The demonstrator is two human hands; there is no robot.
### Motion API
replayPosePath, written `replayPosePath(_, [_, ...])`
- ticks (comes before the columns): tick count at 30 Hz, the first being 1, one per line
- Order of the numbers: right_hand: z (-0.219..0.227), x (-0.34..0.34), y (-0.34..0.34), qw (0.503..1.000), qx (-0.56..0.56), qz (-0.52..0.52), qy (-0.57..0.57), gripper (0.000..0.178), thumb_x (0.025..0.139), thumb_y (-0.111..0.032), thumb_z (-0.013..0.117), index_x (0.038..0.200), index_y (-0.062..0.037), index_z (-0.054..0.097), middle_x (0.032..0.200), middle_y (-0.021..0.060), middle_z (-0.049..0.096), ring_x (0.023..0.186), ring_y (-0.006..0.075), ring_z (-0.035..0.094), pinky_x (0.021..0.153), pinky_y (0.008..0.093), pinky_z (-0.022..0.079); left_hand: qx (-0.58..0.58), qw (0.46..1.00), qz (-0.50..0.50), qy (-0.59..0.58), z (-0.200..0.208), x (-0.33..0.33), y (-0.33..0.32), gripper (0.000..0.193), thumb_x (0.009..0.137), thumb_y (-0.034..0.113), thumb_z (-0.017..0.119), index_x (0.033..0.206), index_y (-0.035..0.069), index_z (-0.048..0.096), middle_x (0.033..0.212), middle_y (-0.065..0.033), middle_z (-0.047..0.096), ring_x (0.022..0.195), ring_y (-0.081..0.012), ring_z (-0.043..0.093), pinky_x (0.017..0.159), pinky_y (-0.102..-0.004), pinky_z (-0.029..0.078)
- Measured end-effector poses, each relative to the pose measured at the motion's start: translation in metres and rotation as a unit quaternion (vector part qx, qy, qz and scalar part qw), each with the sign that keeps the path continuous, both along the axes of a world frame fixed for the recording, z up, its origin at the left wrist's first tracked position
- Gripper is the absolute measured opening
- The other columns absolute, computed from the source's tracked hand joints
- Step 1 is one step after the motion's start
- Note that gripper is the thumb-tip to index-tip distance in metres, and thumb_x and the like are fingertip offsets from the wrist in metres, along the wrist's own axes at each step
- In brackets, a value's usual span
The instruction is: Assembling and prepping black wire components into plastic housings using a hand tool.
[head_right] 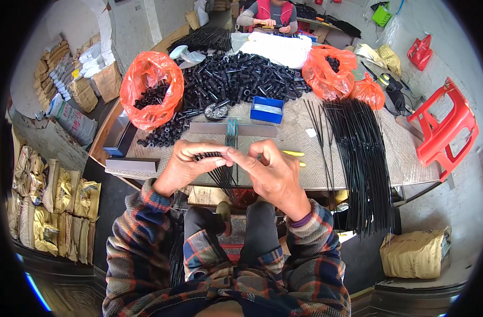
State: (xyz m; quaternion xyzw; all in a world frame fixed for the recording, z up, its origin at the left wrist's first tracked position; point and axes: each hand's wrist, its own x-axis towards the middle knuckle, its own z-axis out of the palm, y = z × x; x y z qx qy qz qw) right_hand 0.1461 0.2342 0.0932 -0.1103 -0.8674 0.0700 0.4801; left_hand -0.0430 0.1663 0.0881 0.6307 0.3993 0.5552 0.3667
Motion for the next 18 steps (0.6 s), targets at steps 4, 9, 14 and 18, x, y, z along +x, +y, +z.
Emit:
replayPosePath(4, [0.002,0.0,-0.001,1.0,0.005,-0.006,-0.008,0.04,0.065,0.013,0.063,0.098,-0.0089,0.068,0.074,0.0028,0.043,0.056,0.0106,0.051,0.046,0.023,0.041,0.0,1.0,-0.003,-0.005,0.0,-0.001,0.0,0.025,0.079,-0.004,0.062,0.103,0.001,0.063,0.09,-0.0097,0.066,0.084,-0.0149,0.063,0.075,-0.0258,0.051])
replayPosePath(9, [-0.002,-0.004,0.002,1.0,0.001,-0.007,0.005,0.042,0.064,0.013,0.063,0.099,-0.0098,0.067,0.074,0.0027,0.043,0.056,0.0107,0.05,0.045,0.0231,0.041,-0.001,1.0,0.003,-0.009,0.0,-0.003,0.0,0.025,0.078,-0.003,0.063,0.103,0.001,0.063,0.089,-0.0096,0.066,0.083,-0.0143,0.063,0.074,-0.0253,0.051])
replayPosePath(14, [0.007,0.004,0.005,0.993,0.121,-0.004,-0.013,0.039,0.065,0.007,0.068,0.1,-0.0104,0.065,0.075,0.0031,0.046,0.054,0.0133,0.052,0.045,0.025,0.041,0.012,0.998,0.012,0.052,0.007,0.004,0.0,0.025,0.078,-0.002,0.064,0.103,0.002,0.064,0.087,-0.0077,0.066,0.082,-0.0125,0.063,0.074,-0.0236,0.05])
replayPosePath(18, [0.01,-0.008,0.012,0.995,0.096,0.006,0.014,0.029,0.066,0.003,0.07,0.092,-0.008,0.064,0.078,0.0048,0.049,0.057,0.0154,0.055,0.045,0.0264,0.043,0.02,0.999,-0.013,0.025,0.004,-0.005,-0.002,0.026,0.078,0.002,0.066,0.103,0.002,0.064,0.087,-0.0077,0.067,0.079,-0.0101,0.061,0.07,-0.0235,0.049])
